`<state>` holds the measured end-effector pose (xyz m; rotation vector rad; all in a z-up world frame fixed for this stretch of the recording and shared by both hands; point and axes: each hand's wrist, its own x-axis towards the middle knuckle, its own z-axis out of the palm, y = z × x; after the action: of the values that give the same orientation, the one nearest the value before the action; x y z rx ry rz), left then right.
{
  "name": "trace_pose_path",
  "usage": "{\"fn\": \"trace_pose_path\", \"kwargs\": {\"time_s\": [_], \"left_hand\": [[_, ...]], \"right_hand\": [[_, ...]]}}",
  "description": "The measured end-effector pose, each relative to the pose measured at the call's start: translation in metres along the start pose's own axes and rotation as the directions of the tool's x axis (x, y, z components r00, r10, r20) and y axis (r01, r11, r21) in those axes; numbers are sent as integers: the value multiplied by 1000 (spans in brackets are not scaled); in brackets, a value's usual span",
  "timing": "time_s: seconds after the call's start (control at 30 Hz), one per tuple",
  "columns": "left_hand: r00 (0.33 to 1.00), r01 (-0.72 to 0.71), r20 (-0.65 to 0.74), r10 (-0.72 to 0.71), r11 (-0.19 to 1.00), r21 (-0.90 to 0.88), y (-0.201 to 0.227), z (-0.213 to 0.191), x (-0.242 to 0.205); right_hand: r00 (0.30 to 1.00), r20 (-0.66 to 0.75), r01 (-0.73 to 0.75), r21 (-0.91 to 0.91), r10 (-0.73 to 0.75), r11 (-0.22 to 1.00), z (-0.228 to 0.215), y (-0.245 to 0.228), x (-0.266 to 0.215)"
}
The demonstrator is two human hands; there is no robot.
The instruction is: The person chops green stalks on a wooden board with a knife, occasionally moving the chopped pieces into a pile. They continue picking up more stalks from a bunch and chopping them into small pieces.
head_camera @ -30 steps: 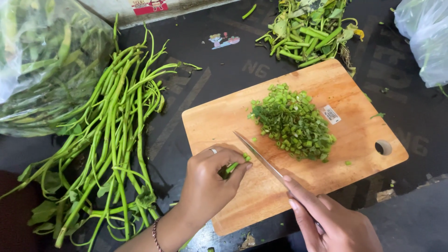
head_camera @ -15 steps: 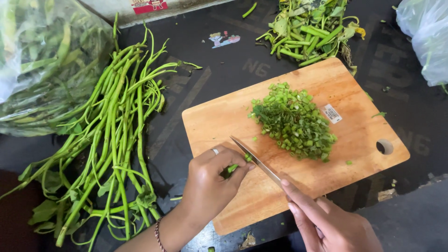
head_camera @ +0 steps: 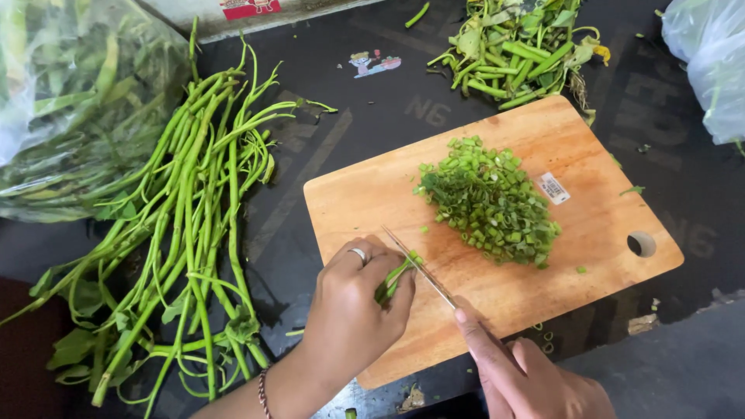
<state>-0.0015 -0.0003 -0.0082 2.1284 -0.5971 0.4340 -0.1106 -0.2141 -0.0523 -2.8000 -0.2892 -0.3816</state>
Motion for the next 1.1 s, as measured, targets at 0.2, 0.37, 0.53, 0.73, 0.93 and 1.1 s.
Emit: {"fn": "trace_pose_path", "kwargs": {"time_s": [0.2,0.37,0.53,0.73,0.93,1.1], "left_hand": [[999,-4,38,5,999,-39,0,-2,2],[999,9,53,-5,998,-57,0,-2,2],[996,56,73,-52,997,-53,1,0,2],[1000,-18,26,18,1000,-10,3,0,1],[998,-65,3,65,998,-24,-2,3,-2],[999,-24,40,26,999,-31,-2,0,-1]], "right_hand": [[993,-100,72,107,-62,992,-3,-2,25],[998,-44,43,166,-36,985,-16,-20,46],[1000,-7,15,177,-14,984,-21,-26,55],[999,-22,44,95,-42,995,-15,-33,61],[989,-111,99,38,-94,994,-9,-46,83],[998,-12,54,12,-54,998,-10,-47,85]]}}
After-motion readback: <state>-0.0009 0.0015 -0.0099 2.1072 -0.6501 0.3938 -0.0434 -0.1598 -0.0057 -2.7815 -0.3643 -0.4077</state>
